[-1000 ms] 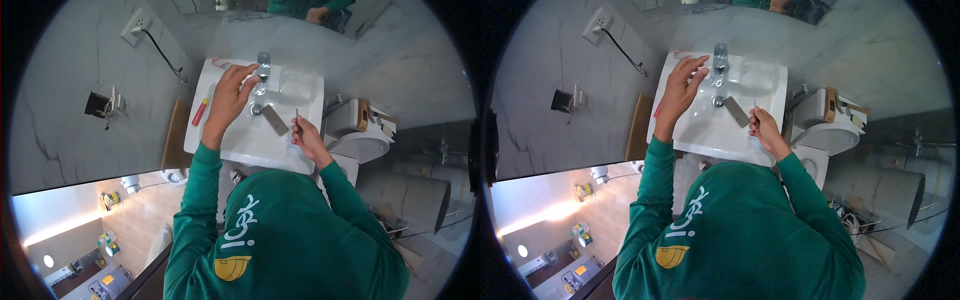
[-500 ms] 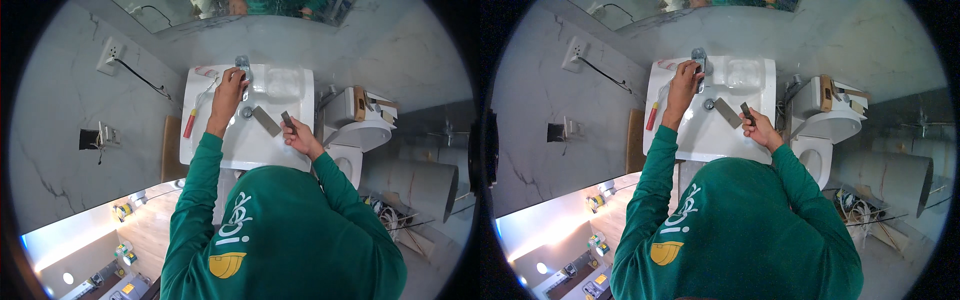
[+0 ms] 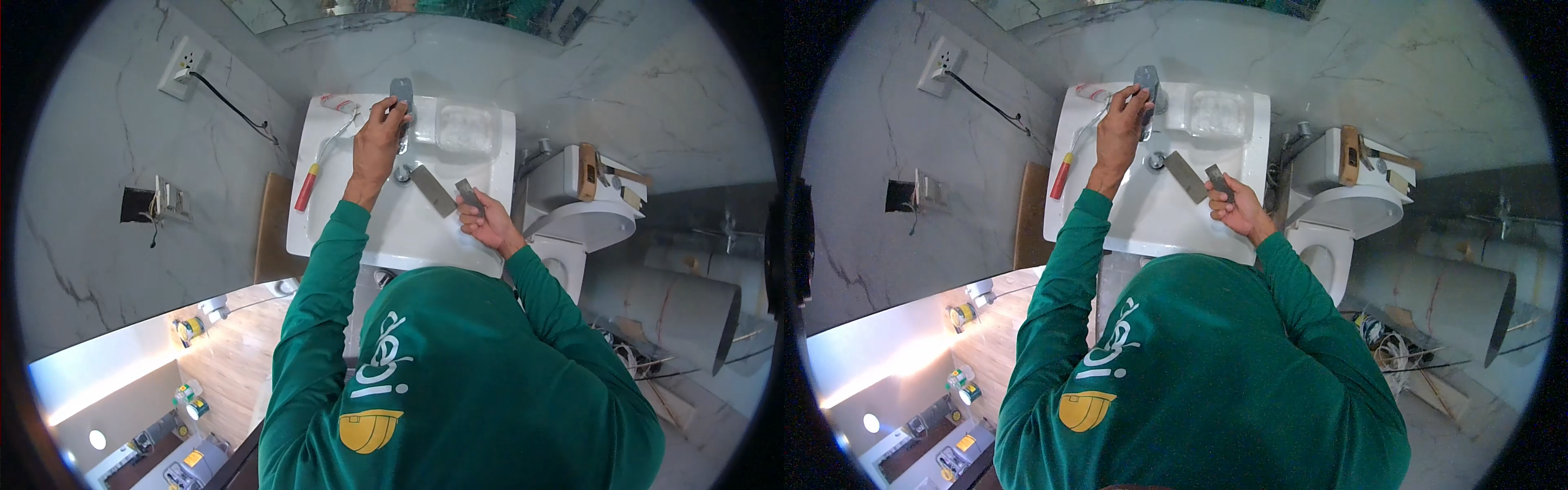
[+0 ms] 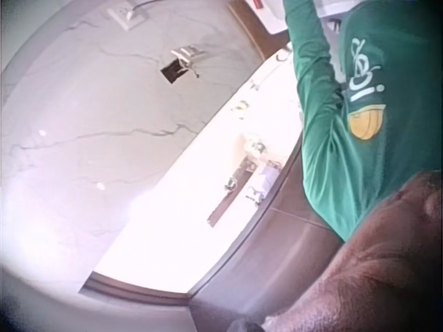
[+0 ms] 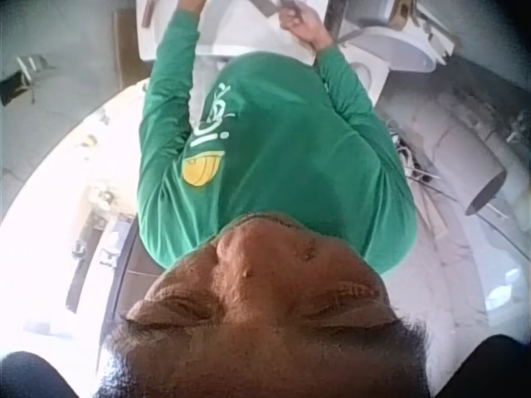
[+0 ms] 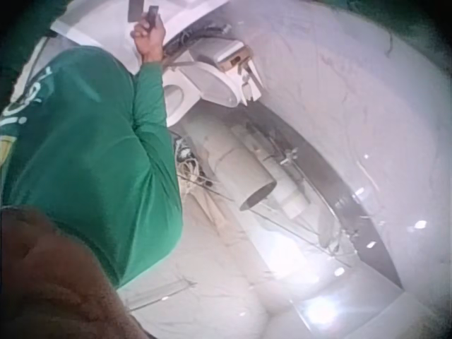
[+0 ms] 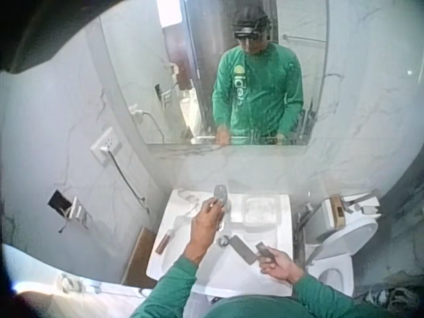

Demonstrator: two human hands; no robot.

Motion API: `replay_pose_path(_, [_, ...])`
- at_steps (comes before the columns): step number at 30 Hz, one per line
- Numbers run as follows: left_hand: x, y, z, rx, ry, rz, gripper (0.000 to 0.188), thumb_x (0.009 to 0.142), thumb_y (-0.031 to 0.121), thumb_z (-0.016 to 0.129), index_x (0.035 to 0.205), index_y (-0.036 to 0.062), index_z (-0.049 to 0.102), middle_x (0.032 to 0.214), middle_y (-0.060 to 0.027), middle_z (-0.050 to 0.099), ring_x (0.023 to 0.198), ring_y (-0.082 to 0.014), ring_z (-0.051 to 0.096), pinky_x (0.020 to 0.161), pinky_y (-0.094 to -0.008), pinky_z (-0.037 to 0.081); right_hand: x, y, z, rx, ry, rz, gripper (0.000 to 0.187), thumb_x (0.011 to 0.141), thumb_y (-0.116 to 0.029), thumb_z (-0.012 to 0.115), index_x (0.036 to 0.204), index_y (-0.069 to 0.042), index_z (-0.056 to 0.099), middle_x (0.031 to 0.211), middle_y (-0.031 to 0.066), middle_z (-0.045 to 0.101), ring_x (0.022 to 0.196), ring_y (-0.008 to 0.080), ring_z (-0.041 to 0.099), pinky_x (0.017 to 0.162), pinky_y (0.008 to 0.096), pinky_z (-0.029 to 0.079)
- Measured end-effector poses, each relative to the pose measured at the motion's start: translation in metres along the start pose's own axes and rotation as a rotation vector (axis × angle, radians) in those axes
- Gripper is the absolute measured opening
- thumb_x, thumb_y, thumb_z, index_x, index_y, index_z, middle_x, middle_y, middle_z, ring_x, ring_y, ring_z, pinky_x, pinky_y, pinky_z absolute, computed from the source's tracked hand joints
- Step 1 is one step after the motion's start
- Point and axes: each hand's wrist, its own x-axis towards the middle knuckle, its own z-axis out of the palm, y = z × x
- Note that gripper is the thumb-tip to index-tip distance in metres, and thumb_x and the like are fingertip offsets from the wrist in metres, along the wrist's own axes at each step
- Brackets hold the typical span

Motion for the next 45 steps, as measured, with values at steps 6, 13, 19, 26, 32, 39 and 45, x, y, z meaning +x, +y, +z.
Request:
replay_pose_path(6, [-0.002, -0.007, 0.0, -0.027, 0.056, 0.047, 0.041, 0.087, -0.005, 0.073, 0.124, 0.0125, 0.072, 0.131, -0.0092, 0.068, 0.104, -0.026, 0.076, 0.083, -0.0364, 0.064, 0.004, -0.001, -0.002, 0.006, 0.034, -0.006, 0.046, 0.114, -0.042, 0.04, 0.122, 0.0, 0.059, 0.076, -0.0053, 0.043, 0.058, 0.0068, 0.036, 0.058, 0.0266, 0.036])
replay_pose_path(13, [-0.007, -0.011, -0.001, -0.129, 0.041, 0.044, 0.043, 0.088, -0.005, 0.072, 0.127, 0.0133, 0.072, 0.13, -0.0095, 0.069, 0.104, -0.0256, 0.076, 0.085, -0.0355, 0.064, 0.006, -0.002, 0.002, -0.12, 0.132, -0.004, 0.045, 0.115, -0.042, 0.04, 0.121, -0.001, 0.057, 0.078, -0.0045, 0.045, 0.06, 0.0081, 0.037, 0.06, 0.027, 0.036])
replay_pose_path(19, [-0.002, -0.006, -0.007, -0.159, -0.005, 0.022, 0.041, 0.093, -0.003, 0.07, 0.131, 0.0127, 0.07, 0.135, -0.0106, 0.066, 0.104, -0.0263, 0.076, 0.085, -0.0364, 0.063, 0.037, 0.004, 0.02, -1.42, 0.599, -0.249, 0.06, 0.102, -0.051, 0.061, 0.119, 0.006, 0.057, 0.091, 0.0121, 0.065, 0.073, 0.0282, 0.063, 0.07, 0.0408, 0.053])
replay_pose_path(26, [-0.043, 0.007, -0.031, -0.215, 0.177, -0.194, 0.039, 0.101, 0.006, 0.066, 0.141, 0.0058, 0.064, 0.133, -0.019, 0.065, 0.101, -0.0294, 0.072, 0.085, -0.037, 0.059, 0.062, 0.014, 0.046, -2.149, 0.582, -0.244, 0.062, 0.083, -0.037, 0.077, 0.114, 0.012, 0.055, 0.109, 0.0356, 0.07, 0.101, 0.0481, 0.072, 0.091, 0.0507, 0.058])
replay_pose_path(32, [-0.144, 0.001, -0.018, -0.368, -0.033, -0.693, 0.044, 0.101, 0.014, 0.067, 0.141, -0.0026, 0.061, 0.124, -0.0227, 0.068, 0.107, -0.0327, 0.069, 0.09, -0.0397, 0.056, 0.07, 0.03, 0.051, -1.987, 0.642, -0.383, 0.053, 0.082, -0.03, 0.073, 0.109, 0.013, 0.057, 0.102, 0.0362, 0.071, 0.097, 0.0492, 0.072, 0.086, 0.0534, 0.058])
replay_pose_path(39, [-0.191, -0.028, 0.059, -0.235, -0.33, -0.744, 0.06, 0.097, 0.024, 0.072, 0.145, -0.0069, 0.055, 0.122, -0.025, 0.07, 0.107, -0.0366, 0.07, 0.094, -0.044, 0.055, 0.102, 0.053, 0.051, -1.898, 0.669, -0.399, 0.061, 0.091, -0.043, 0.072, 0.109, 0.013, 0.056, 0.1, 0.0372, 0.071, 0.099, 0.0507, 0.071, 0.085, 0.0549, 0.058])
replay_pose_path(45, [-0.186, -0.012, 0.07, -0.209, -0.282, -0.789, 0.075, 0.092, 0.04, 0.077, 0.137, -0.0151, 0.054, 0.113, -0.0268, 0.067, 0.111, -0.0419, 0.065, 0.095, -0.0484, 0.053, 0.076, 0.035, 0.032, -2.026, 0.499, -0.419, 0.044, 0.108, -0.033, 0.051, 0.119, 0.01, 0.057, 0.124, 0.0352, 0.064, 0.117, 0.0503, 0.063, 0.099, 0.0524, 0.052])
